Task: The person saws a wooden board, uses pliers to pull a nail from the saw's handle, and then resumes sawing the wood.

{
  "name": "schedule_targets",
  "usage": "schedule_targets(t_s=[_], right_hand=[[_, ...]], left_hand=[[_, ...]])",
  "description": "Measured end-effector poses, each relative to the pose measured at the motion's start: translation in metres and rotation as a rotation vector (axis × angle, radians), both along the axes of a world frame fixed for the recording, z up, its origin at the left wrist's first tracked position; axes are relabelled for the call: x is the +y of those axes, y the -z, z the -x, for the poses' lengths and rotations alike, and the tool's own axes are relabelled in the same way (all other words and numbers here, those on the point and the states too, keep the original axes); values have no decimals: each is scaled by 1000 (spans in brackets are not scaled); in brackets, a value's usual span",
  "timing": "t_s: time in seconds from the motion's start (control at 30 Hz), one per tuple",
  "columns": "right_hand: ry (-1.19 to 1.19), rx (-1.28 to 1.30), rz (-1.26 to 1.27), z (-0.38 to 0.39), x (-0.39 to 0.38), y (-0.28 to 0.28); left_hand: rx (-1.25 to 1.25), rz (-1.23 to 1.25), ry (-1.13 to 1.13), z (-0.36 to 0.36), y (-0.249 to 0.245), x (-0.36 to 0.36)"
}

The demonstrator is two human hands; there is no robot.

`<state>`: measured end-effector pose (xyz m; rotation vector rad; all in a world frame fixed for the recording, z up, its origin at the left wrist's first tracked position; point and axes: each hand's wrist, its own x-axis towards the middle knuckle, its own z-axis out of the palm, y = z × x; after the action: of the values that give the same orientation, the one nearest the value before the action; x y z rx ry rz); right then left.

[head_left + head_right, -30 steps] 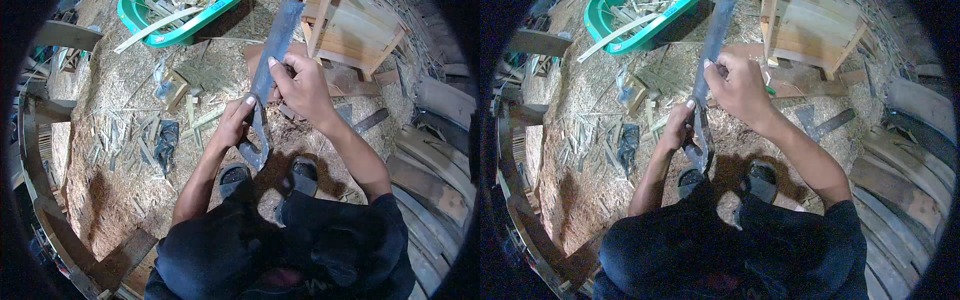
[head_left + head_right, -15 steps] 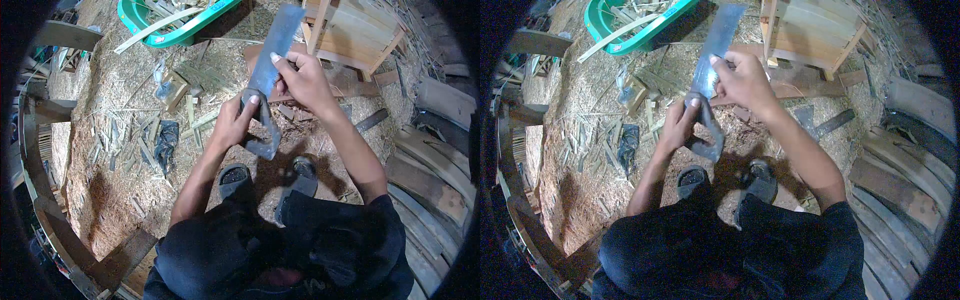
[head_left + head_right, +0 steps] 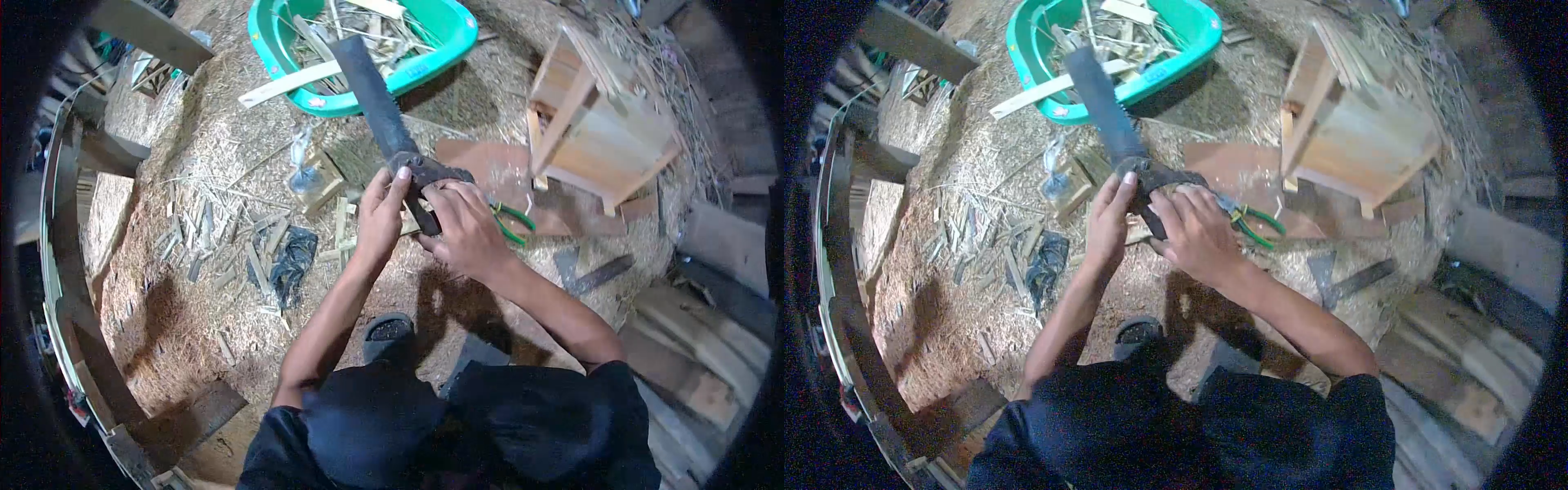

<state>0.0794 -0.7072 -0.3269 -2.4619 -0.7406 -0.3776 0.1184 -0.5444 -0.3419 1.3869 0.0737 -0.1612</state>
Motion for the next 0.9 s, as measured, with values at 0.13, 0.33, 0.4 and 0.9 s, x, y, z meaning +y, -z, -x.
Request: schedule_targets(t_s=[0.13, 0.33, 0.4, 0.9], right_hand=[[-28, 22, -127, -35, 8, -53], [212, 787, -911, -44, 46, -195], [209, 926, -1070, -40, 65, -239], [-124, 1984, -1843, 9, 292, -512]], left_hand=[[-26, -111, -15, -15, -78, 27], [107, -17, -351, -11, -217, 82], [108, 32, -450, 7, -257, 106], [222, 1, -1125, 184, -526, 289]])
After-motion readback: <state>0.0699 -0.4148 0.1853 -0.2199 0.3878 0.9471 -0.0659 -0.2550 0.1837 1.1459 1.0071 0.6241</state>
